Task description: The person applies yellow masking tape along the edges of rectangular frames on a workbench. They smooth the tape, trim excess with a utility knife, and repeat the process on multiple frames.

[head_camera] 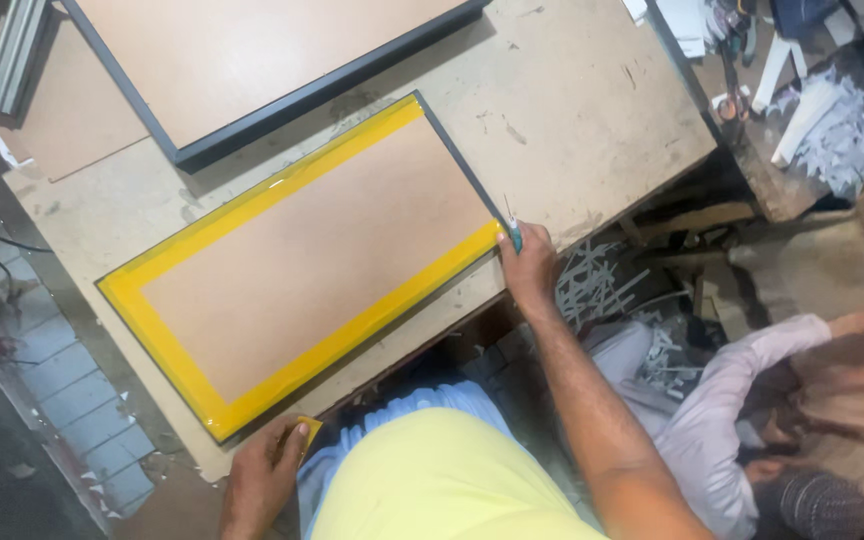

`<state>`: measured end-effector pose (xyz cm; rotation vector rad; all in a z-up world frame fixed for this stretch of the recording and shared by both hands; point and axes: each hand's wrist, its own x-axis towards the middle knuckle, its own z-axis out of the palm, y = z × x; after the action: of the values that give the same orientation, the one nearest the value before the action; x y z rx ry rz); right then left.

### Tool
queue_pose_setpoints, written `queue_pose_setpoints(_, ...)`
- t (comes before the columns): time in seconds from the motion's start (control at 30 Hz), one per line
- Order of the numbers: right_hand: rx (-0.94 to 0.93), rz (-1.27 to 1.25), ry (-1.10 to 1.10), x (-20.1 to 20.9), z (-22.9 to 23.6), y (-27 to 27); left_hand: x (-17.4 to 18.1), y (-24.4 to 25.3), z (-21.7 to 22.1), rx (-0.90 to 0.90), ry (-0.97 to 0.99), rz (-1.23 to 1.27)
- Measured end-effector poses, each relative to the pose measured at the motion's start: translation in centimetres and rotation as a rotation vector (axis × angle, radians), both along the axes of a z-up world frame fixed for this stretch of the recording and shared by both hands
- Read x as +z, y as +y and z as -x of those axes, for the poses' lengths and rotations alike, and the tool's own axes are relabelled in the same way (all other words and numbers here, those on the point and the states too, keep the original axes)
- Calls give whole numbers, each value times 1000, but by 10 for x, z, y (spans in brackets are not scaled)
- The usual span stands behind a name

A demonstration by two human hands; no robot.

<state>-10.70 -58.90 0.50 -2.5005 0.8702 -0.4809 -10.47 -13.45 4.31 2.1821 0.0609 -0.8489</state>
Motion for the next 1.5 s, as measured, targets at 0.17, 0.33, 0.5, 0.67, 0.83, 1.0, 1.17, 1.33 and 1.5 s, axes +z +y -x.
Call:
queue_pose_setpoints(0.17,103,-146,182,-25,-18,-56,4,-66,17,26,-44,15)
queue_pose_setpoints(0.33,183,-159,220,-37,-26,-70,7,-94,22,65,-149,83)
queue_pose_setpoints(0.5,199,-406,321,-36,-3,-66,6,-113,4,21,-87,63)
queue_pose_setpoints(0.67,290,-481,296,-16,-24,-80,16,-147,-33,4,-104,129)
queue_pose_setpoints(0.83,400,103,201,24,-74,-108,38,-196,-43,224,-93,241)
queue_pose_setpoints(1.0,796,58,71,74,-105,-105,52,-269,-42,375,-240,410)
queue_pose_setpoints(1.17,1189,-740,308,105,-107,-95,59,-342,-32,540,-195,437)
queue_pose_setpoints(1.33,1365,-727,373,111,-114,-108,52,-390,-16,605,-375,360)
queue_pose_setpoints(1.5,1443,-596,285,98,-127,-120,44,-417,0,728,-472,355)
